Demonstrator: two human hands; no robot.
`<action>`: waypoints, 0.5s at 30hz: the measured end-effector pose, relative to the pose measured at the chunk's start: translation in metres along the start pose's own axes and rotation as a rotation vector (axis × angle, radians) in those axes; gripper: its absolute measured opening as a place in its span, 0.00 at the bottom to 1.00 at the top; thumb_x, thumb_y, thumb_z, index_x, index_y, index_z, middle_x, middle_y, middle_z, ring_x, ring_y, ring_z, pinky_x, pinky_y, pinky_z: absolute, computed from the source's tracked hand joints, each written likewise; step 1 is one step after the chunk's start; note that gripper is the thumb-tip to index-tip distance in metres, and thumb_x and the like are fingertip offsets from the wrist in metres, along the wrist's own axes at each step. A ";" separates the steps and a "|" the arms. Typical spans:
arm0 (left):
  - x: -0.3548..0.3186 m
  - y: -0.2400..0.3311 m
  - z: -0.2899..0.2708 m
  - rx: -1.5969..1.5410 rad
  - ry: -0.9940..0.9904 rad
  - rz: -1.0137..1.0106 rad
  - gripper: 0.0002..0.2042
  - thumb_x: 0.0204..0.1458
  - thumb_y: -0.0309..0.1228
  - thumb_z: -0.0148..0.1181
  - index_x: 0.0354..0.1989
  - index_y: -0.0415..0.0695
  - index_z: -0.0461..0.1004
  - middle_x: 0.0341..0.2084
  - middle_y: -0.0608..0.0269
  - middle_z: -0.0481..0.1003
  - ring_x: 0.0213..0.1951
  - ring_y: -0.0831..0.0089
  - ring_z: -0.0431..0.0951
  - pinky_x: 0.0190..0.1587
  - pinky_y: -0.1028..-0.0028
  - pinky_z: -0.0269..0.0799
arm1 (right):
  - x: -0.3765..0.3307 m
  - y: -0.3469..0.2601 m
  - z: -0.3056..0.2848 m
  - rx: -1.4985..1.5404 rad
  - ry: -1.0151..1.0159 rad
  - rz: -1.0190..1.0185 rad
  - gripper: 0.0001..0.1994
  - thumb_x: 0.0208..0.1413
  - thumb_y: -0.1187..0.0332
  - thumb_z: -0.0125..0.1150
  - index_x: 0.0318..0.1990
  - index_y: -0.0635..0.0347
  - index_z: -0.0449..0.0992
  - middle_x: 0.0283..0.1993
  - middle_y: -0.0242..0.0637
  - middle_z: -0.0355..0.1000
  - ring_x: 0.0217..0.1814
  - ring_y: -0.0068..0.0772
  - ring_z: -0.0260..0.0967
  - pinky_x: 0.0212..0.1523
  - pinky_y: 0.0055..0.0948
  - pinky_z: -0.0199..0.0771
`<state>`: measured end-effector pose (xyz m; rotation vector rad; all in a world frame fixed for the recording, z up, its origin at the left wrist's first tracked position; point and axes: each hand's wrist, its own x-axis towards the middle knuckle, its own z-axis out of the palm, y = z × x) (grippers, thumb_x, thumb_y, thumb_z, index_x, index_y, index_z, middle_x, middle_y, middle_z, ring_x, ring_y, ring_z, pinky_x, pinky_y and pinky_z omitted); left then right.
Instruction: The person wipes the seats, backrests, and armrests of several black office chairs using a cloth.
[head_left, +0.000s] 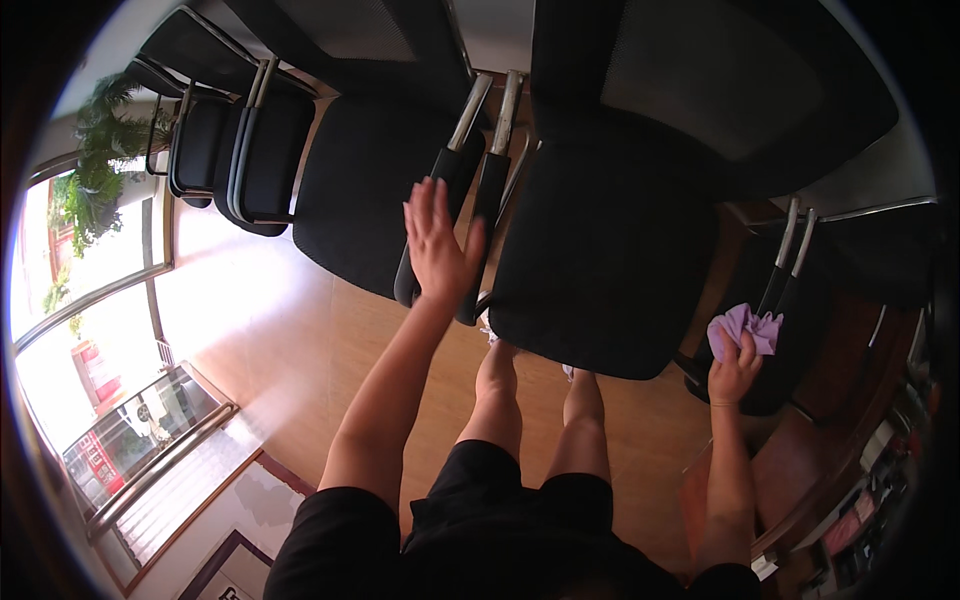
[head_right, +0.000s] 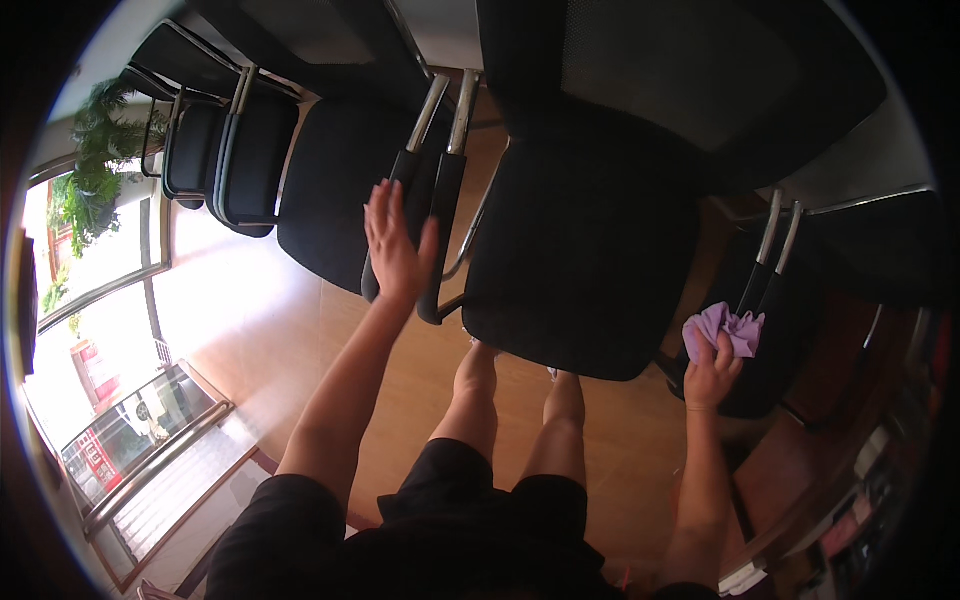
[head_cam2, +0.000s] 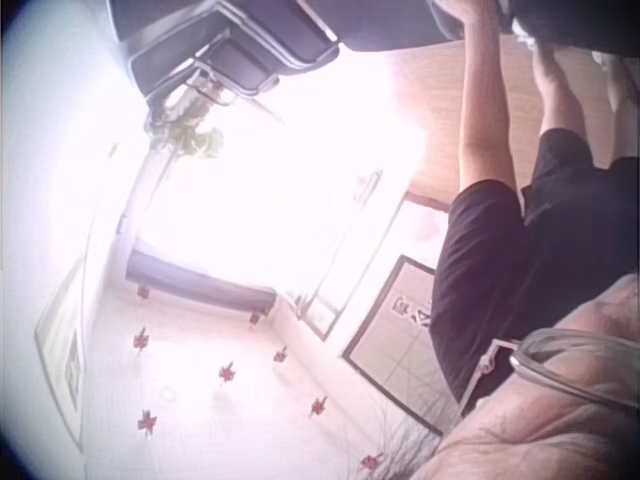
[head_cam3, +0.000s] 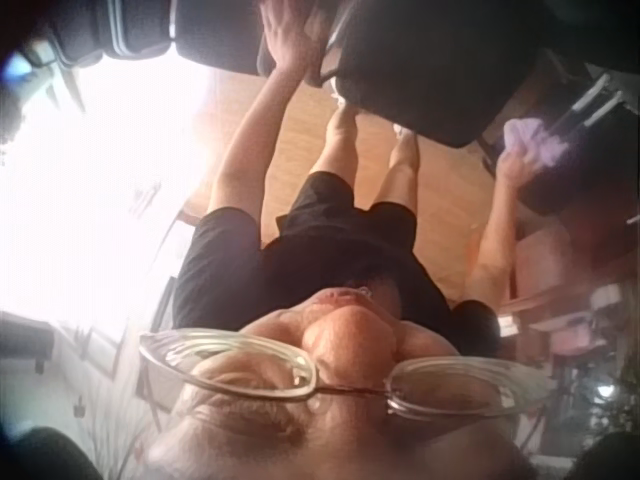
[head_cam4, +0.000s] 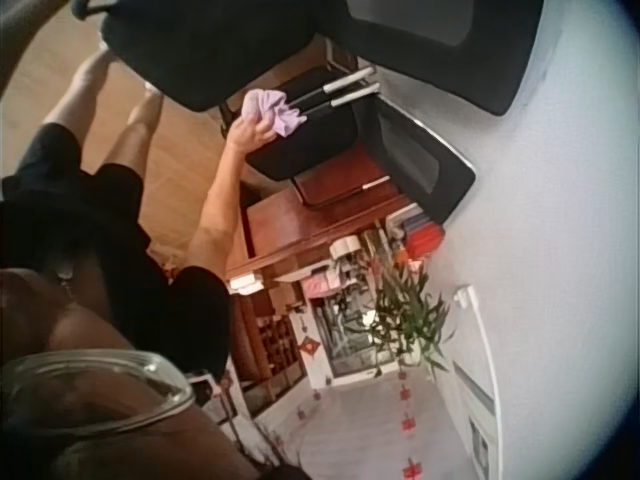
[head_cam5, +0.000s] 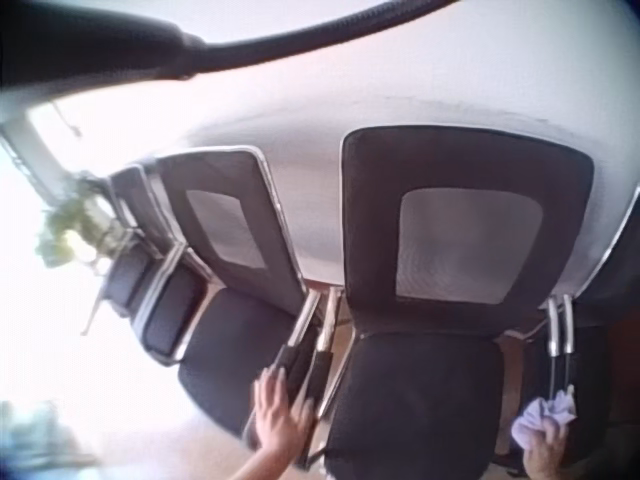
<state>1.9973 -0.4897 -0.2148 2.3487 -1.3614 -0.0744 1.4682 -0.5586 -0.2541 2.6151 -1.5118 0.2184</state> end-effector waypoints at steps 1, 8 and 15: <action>-0.018 0.013 -0.002 0.013 -0.042 0.141 0.35 0.57 0.37 0.61 0.71 0.34 0.58 0.72 0.41 0.55 0.73 0.46 0.55 0.73 0.56 0.52 | -0.001 0.000 -0.001 -0.001 -0.006 0.004 0.17 0.58 0.67 0.62 0.53 0.36 0.81 0.61 0.33 0.69 0.60 0.50 0.65 0.60 0.45 0.66; -0.041 0.004 0.024 0.116 -0.211 0.183 0.35 0.51 0.16 0.47 0.73 0.35 0.54 0.76 0.47 0.48 0.76 0.52 0.49 0.76 0.57 0.48 | 0.001 -0.007 0.001 0.069 0.061 0.016 0.17 0.58 0.68 0.61 0.54 0.37 0.81 0.61 0.33 0.69 0.59 0.50 0.65 0.60 0.45 0.65; -0.036 0.009 0.021 0.057 -0.246 0.203 0.39 0.45 0.12 0.48 0.72 0.31 0.53 0.76 0.43 0.46 0.76 0.51 0.49 0.74 0.63 0.53 | -0.006 -0.011 0.003 0.062 0.041 0.088 0.19 0.55 0.69 0.63 0.53 0.37 0.82 0.61 0.32 0.68 0.57 0.51 0.65 0.60 0.46 0.65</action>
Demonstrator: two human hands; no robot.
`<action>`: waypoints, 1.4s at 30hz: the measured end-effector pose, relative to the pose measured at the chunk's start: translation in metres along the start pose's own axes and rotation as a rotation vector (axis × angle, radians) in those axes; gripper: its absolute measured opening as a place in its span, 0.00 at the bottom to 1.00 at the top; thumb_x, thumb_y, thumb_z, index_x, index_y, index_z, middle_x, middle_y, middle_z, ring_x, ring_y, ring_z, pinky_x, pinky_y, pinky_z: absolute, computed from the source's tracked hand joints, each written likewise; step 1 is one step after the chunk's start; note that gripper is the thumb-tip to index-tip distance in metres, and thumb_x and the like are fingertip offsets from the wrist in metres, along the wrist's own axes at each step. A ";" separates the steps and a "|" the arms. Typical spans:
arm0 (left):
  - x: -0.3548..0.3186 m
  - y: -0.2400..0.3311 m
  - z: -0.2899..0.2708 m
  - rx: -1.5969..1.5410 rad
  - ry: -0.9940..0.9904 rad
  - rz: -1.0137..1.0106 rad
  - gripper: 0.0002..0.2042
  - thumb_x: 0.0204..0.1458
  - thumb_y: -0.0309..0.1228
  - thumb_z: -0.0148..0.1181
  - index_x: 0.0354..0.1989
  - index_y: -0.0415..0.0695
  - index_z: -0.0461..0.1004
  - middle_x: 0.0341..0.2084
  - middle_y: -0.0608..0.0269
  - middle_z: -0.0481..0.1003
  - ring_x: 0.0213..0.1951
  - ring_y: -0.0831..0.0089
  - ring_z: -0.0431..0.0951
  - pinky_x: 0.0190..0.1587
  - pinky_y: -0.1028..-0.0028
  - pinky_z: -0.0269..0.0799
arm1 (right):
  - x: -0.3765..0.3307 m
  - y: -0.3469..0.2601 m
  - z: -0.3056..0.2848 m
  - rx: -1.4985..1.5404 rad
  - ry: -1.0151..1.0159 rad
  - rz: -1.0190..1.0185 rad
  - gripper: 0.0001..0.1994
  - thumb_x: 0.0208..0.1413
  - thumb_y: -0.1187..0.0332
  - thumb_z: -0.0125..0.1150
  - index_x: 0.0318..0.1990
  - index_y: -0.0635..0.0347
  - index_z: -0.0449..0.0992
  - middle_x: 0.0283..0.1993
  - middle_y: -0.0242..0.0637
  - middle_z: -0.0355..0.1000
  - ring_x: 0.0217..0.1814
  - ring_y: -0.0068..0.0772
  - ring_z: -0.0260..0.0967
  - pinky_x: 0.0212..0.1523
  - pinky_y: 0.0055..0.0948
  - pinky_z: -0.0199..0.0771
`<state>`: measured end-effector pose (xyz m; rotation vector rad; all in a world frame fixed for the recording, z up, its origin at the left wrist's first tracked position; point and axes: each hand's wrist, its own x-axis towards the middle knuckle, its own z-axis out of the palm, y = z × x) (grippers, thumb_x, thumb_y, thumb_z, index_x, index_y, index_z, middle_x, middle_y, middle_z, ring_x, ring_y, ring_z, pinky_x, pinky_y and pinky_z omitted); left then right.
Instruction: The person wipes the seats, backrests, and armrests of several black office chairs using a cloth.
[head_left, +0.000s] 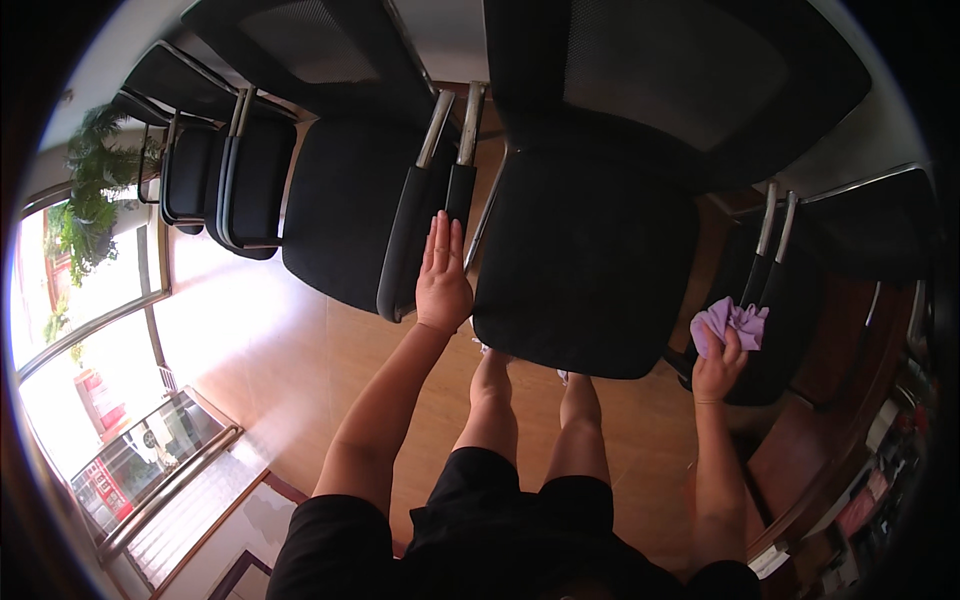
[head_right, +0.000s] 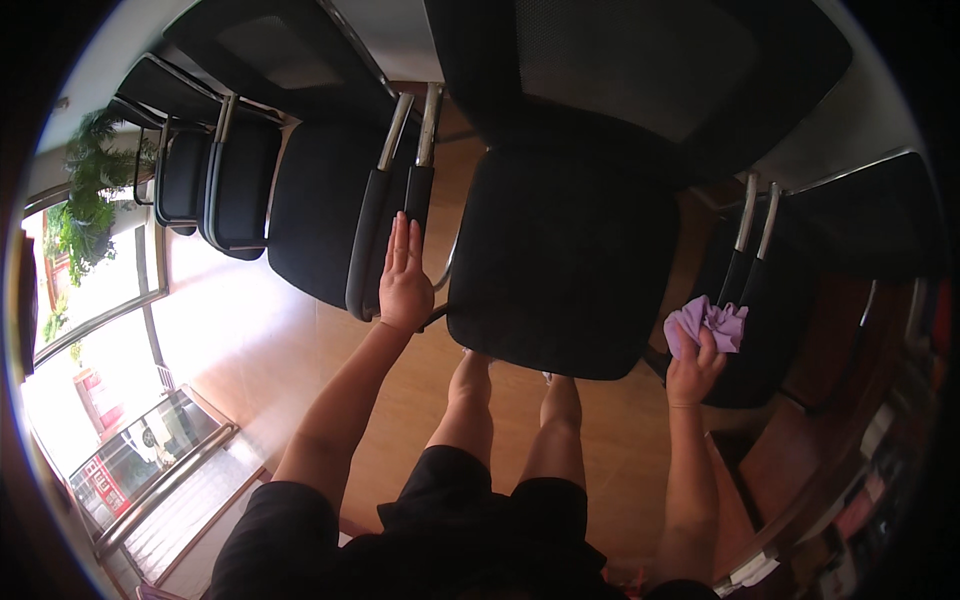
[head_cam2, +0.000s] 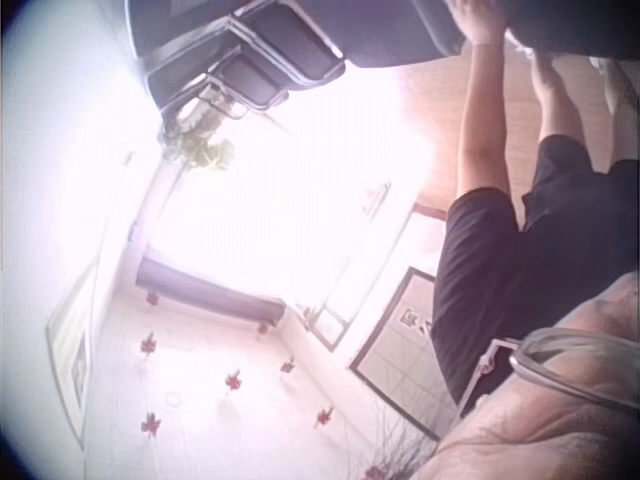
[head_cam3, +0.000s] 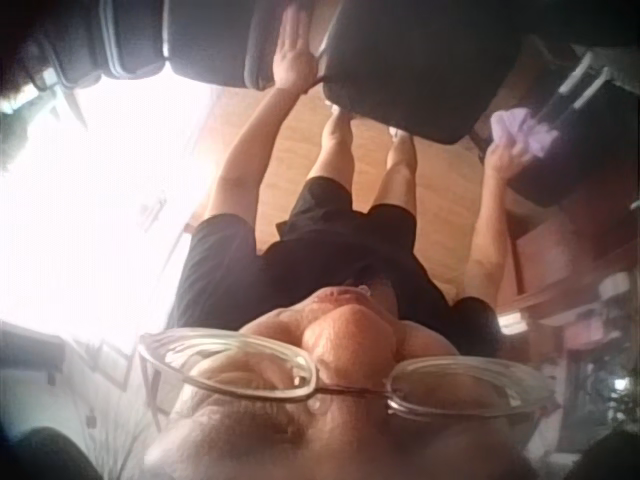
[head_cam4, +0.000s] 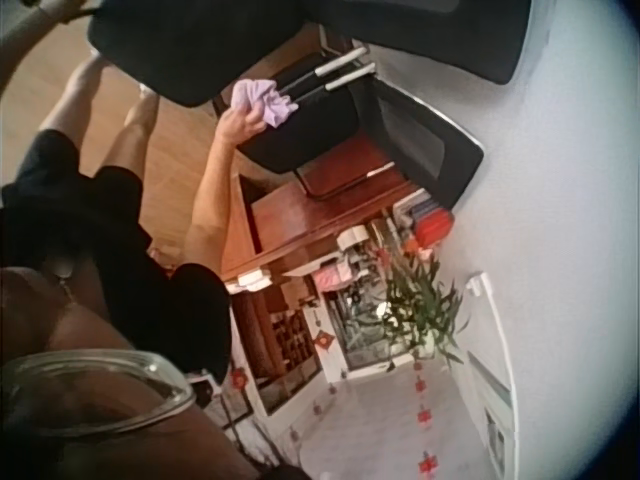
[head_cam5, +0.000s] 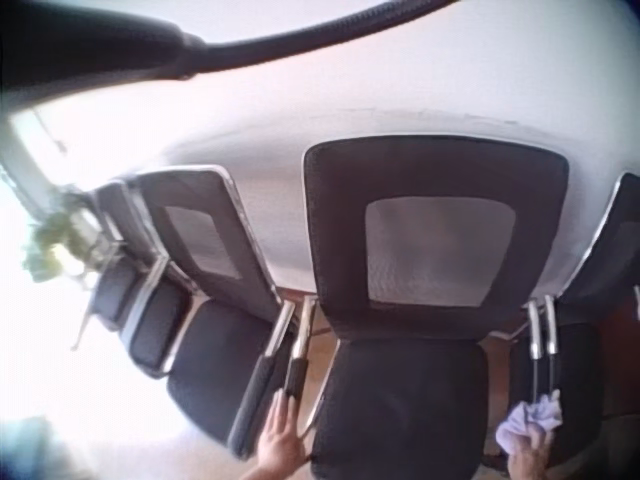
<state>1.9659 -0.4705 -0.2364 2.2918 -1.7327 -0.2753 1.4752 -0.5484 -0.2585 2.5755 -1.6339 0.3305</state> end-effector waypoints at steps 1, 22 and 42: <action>0.002 -0.003 -0.002 -0.010 0.017 0.012 0.38 0.45 0.12 0.48 0.72 0.30 0.54 0.75 0.42 0.47 0.76 0.50 0.49 0.73 0.64 0.55 | 0.000 0.000 0.003 0.012 -0.010 0.018 0.20 0.54 0.70 0.63 0.54 0.36 0.82 0.62 0.32 0.67 0.58 0.51 0.63 0.61 0.46 0.64; 0.010 -0.050 0.001 -0.377 0.124 -0.759 0.34 0.54 0.63 0.60 0.42 0.35 0.78 0.33 0.43 0.79 0.40 0.44 0.80 0.40 0.56 0.74 | 0.000 -0.004 0.003 -0.028 0.028 -0.005 0.15 0.56 0.71 0.63 0.50 0.40 0.83 0.59 0.33 0.68 0.58 0.51 0.66 0.58 0.47 0.68; 0.011 0.008 -0.006 0.230 0.035 -0.101 0.37 0.51 0.18 0.46 0.75 0.36 0.50 0.76 0.46 0.48 0.78 0.54 0.44 0.77 0.52 0.37 | 0.013 -0.013 -0.002 0.038 0.083 -0.041 0.19 0.50 0.74 0.64 0.50 0.40 0.83 0.58 0.32 0.69 0.56 0.48 0.66 0.56 0.45 0.67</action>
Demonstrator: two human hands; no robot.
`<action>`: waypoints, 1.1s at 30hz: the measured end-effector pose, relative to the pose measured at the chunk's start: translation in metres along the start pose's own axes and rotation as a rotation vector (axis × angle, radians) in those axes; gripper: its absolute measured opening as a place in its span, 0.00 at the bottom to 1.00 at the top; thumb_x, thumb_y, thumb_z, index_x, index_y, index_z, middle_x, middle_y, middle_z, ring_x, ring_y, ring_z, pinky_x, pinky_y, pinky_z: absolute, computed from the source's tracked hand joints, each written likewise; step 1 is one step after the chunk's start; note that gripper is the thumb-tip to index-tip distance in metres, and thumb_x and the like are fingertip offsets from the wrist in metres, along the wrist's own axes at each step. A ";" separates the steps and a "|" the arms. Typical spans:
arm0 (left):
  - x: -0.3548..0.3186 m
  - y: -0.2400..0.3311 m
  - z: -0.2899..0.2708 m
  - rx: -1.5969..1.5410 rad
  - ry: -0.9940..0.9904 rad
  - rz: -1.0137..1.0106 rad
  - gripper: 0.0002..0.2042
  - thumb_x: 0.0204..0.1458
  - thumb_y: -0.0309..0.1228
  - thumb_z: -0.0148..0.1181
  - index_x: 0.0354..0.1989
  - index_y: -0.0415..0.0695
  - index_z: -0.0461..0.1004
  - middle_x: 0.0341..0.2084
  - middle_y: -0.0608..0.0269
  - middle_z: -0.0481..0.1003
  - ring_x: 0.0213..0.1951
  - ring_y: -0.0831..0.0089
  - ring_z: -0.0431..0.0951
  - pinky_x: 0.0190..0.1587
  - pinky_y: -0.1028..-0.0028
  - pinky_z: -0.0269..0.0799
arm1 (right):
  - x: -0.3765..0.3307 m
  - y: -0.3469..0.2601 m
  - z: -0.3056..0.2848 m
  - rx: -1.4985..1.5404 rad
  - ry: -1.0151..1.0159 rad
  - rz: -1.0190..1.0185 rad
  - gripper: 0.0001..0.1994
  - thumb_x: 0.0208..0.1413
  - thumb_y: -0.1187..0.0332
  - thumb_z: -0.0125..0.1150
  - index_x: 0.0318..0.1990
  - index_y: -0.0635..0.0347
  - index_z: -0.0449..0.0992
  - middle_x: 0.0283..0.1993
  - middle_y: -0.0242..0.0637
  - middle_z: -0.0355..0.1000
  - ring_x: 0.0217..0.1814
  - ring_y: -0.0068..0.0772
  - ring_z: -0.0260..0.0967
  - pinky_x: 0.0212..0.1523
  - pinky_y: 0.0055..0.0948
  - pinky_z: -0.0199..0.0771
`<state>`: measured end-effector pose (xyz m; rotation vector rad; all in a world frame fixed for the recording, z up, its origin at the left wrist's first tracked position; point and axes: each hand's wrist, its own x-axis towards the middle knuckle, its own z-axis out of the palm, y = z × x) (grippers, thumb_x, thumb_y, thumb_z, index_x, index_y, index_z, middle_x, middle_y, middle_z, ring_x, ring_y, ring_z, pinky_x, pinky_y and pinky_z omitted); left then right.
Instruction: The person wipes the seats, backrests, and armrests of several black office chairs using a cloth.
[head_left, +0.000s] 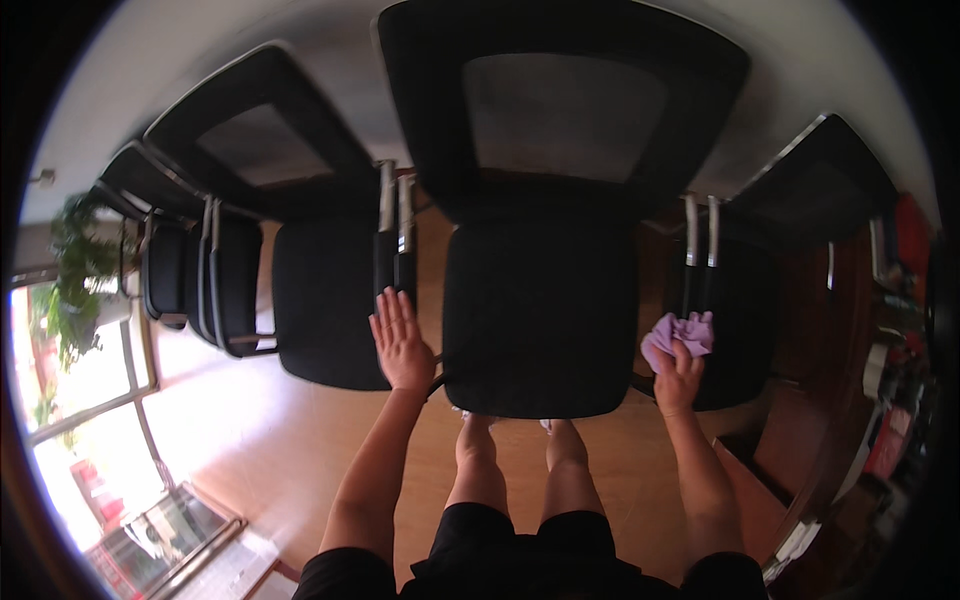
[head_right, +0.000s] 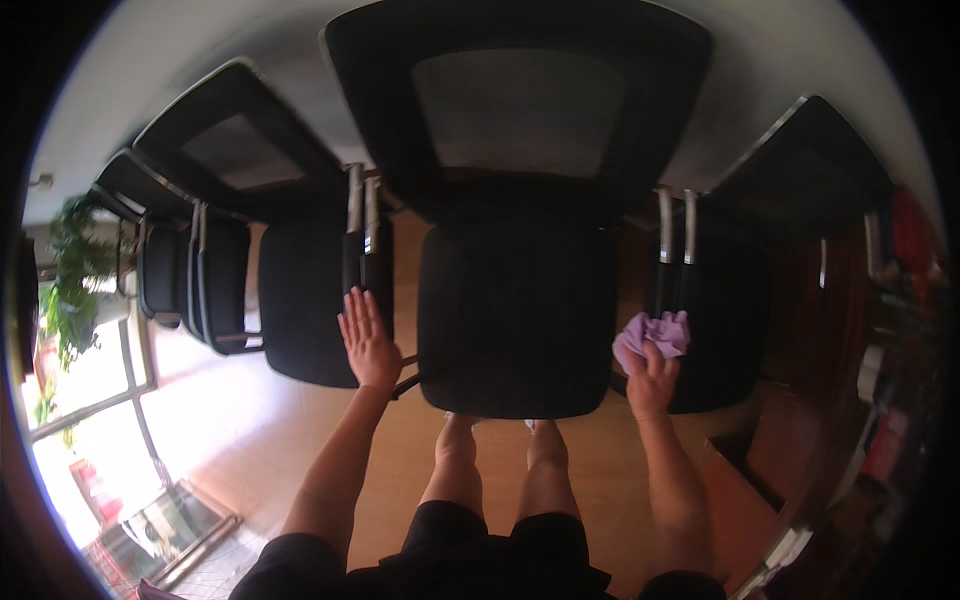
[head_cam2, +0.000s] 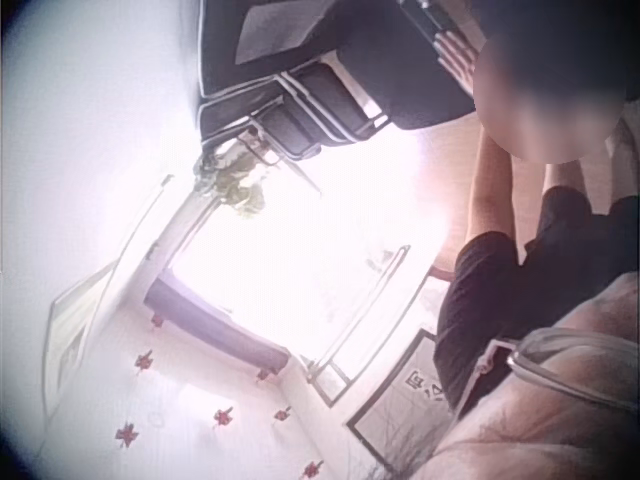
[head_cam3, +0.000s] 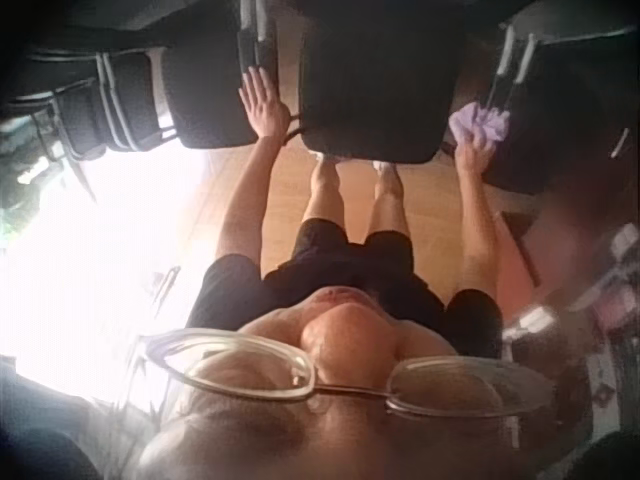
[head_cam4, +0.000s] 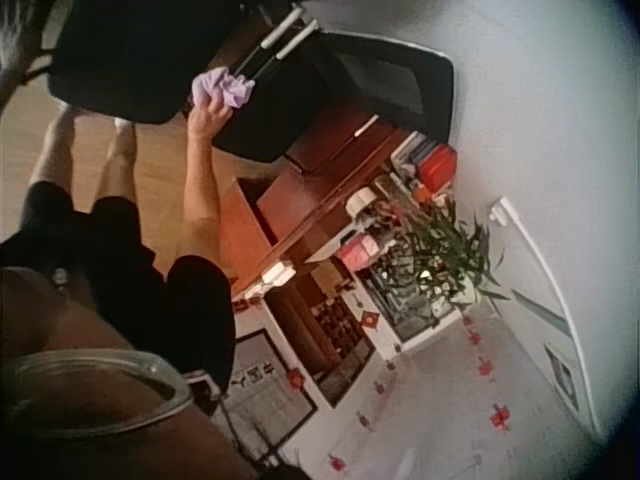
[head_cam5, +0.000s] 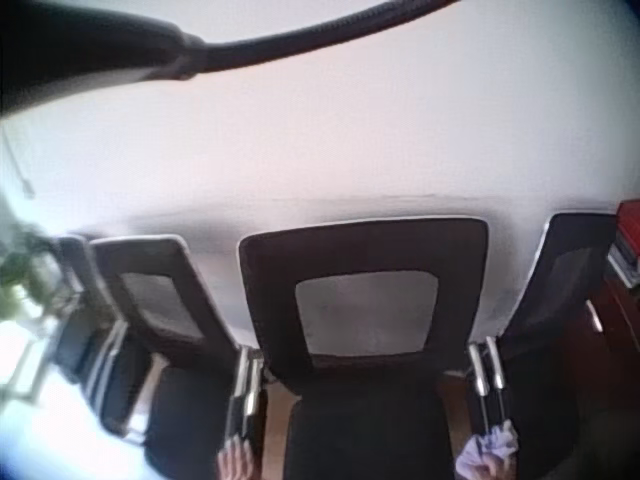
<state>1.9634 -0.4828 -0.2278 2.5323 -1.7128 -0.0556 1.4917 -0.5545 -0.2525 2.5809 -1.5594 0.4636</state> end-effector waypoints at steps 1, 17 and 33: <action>0.001 0.004 0.002 0.006 -0.009 0.003 0.37 0.52 0.17 0.45 0.75 0.35 0.50 0.76 0.47 0.47 0.78 0.54 0.43 0.77 0.52 0.37 | 0.002 0.003 -0.003 0.009 0.000 0.009 0.19 0.50 0.74 0.64 0.48 0.40 0.83 0.57 0.31 0.69 0.56 0.47 0.66 0.55 0.44 0.67; 0.017 0.015 0.001 0.100 -0.003 0.043 0.40 0.50 0.18 0.49 0.75 0.34 0.45 0.77 0.49 0.45 0.78 0.57 0.41 0.78 0.55 0.36 | 0.001 -0.004 -0.005 -0.005 0.077 0.091 0.15 0.47 0.69 0.70 0.43 0.36 0.85 0.54 0.22 0.69 0.52 0.39 0.68 0.47 0.39 0.68; -0.044 0.007 0.005 -0.175 -0.015 0.287 0.30 0.56 0.24 0.54 0.70 0.42 0.63 0.74 0.47 0.54 0.75 0.48 0.51 0.75 0.48 0.45 | -0.019 -0.079 0.028 0.534 -0.393 0.167 0.16 0.56 0.70 0.65 0.52 0.41 0.79 0.52 0.42 0.69 0.55 0.51 0.71 0.55 0.44 0.73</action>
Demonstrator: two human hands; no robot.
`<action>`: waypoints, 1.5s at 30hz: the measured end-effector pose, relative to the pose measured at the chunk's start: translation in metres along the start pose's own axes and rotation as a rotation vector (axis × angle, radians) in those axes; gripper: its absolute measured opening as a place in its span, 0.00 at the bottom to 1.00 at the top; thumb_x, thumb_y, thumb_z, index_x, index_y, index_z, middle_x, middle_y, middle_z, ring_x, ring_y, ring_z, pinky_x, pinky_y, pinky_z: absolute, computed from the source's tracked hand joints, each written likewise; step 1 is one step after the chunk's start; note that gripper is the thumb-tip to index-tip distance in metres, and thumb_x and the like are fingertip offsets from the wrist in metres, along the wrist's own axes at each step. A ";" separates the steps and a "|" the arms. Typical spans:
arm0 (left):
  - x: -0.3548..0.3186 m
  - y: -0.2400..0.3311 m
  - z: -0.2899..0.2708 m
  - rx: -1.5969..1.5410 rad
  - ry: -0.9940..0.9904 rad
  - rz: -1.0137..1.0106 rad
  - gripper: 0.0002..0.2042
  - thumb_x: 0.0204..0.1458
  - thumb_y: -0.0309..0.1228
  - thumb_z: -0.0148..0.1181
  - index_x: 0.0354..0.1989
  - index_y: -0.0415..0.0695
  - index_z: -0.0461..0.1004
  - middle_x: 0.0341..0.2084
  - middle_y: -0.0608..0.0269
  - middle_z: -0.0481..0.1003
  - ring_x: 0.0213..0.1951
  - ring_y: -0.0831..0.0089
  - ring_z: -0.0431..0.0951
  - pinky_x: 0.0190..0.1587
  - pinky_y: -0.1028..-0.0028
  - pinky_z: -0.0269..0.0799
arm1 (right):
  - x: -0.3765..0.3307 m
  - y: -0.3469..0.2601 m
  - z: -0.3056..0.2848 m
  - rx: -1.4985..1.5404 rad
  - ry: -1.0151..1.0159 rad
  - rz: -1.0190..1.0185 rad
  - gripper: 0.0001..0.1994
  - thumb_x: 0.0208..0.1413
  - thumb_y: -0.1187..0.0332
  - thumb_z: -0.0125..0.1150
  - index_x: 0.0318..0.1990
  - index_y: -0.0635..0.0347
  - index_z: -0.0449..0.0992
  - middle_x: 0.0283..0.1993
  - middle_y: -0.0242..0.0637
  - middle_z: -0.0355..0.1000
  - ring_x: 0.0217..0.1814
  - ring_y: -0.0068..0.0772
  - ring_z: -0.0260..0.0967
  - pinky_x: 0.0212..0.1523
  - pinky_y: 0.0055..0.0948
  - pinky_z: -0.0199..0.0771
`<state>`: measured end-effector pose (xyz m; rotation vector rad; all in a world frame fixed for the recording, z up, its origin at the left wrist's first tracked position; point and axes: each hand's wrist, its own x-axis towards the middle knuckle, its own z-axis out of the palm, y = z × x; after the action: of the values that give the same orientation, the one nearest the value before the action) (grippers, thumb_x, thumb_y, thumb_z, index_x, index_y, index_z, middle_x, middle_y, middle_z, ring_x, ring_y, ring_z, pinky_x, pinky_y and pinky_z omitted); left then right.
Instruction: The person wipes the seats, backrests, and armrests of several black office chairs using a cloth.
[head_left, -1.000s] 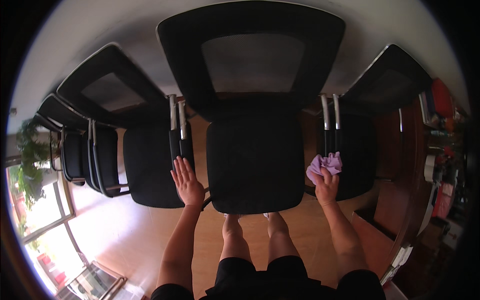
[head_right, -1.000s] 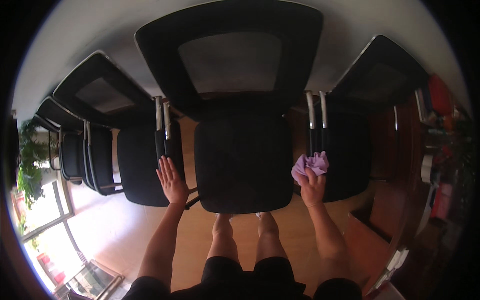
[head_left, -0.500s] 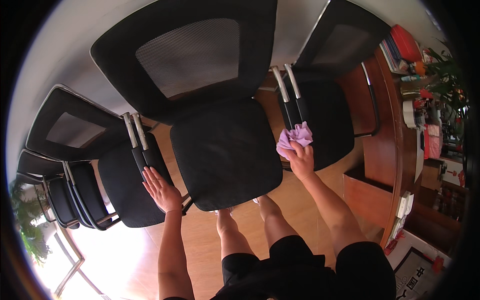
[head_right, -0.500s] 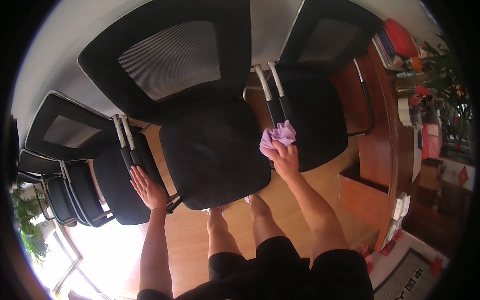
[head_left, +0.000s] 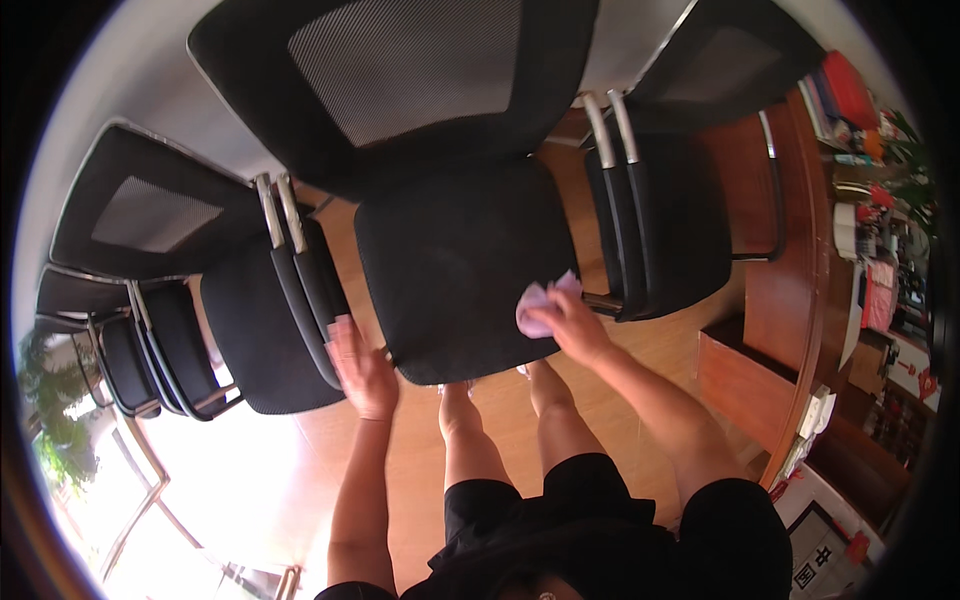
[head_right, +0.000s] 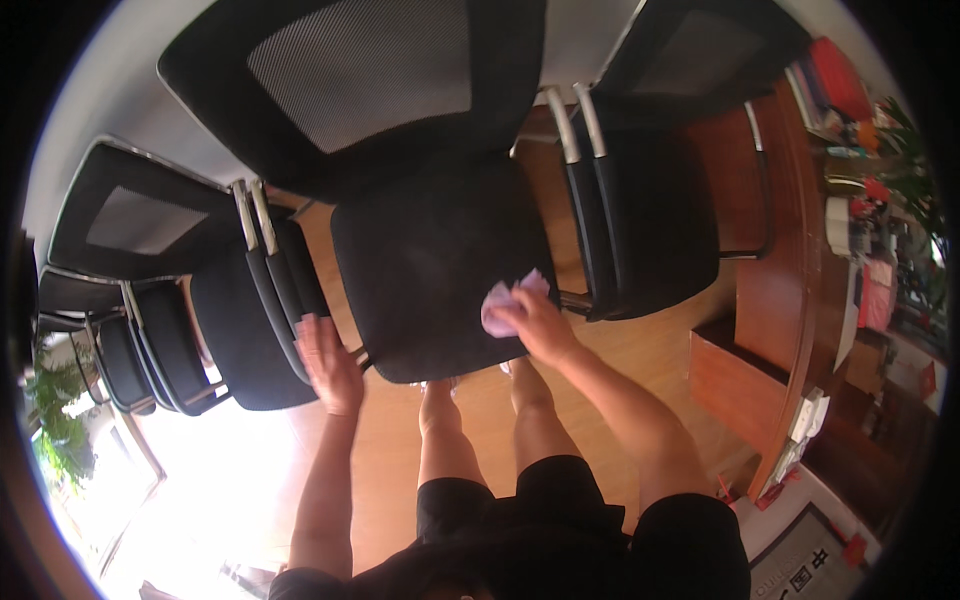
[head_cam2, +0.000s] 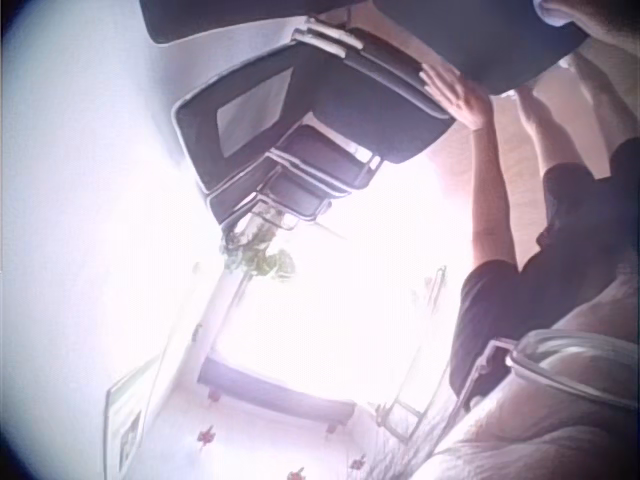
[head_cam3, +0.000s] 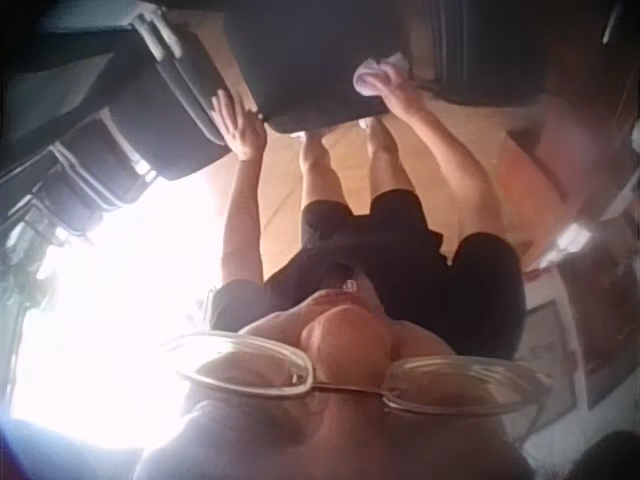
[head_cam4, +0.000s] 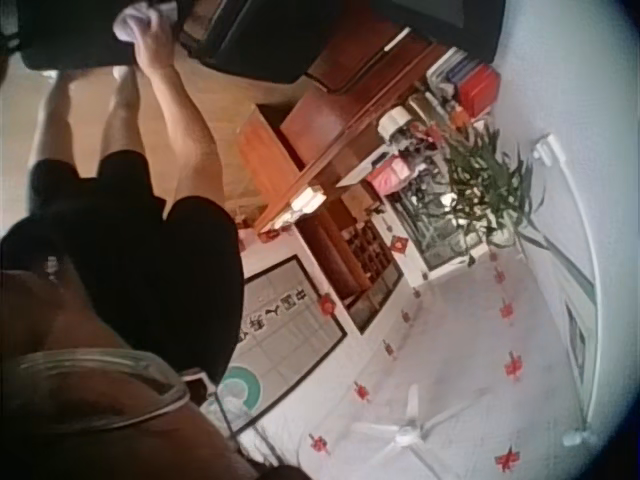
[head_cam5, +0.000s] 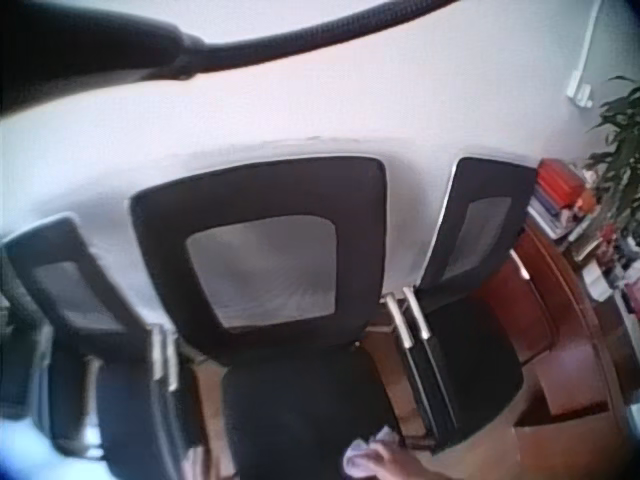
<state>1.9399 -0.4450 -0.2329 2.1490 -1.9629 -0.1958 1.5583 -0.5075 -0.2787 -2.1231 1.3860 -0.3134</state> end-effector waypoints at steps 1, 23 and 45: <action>-0.009 0.013 0.009 -0.073 -0.120 0.052 0.30 0.54 0.21 0.52 0.70 0.43 0.64 0.74 0.47 0.53 0.75 0.48 0.51 0.75 0.49 0.46 | 0.016 0.006 0.009 0.031 -0.019 0.064 0.18 0.55 0.72 0.65 0.53 0.41 0.79 0.52 0.43 0.69 0.55 0.52 0.70 0.56 0.44 0.73; -0.097 0.008 0.112 -0.612 -0.244 -0.480 0.15 0.50 0.17 0.54 0.45 0.44 0.78 0.66 0.47 0.66 0.67 0.46 0.64 0.64 0.55 0.66 | 0.140 -0.001 0.097 0.012 0.183 0.134 0.25 0.58 0.78 0.58 0.63 0.53 0.67 0.57 0.52 0.67 0.55 0.54 0.73 0.55 0.48 0.76; -0.143 0.009 0.126 -0.579 -0.329 -0.554 0.16 0.58 0.17 0.48 0.47 0.43 0.80 0.75 0.48 0.51 0.74 0.45 0.51 0.72 0.57 0.56 | 0.312 -0.085 0.153 -0.153 0.039 -0.085 0.16 0.65 0.67 0.53 0.59 0.47 0.75 0.54 0.47 0.70 0.54 0.51 0.74 0.50 0.45 0.78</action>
<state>1.8864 -0.3125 -0.3603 2.2623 -1.1554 -1.1145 1.8320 -0.7095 -0.3878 -2.3165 1.3834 -0.2920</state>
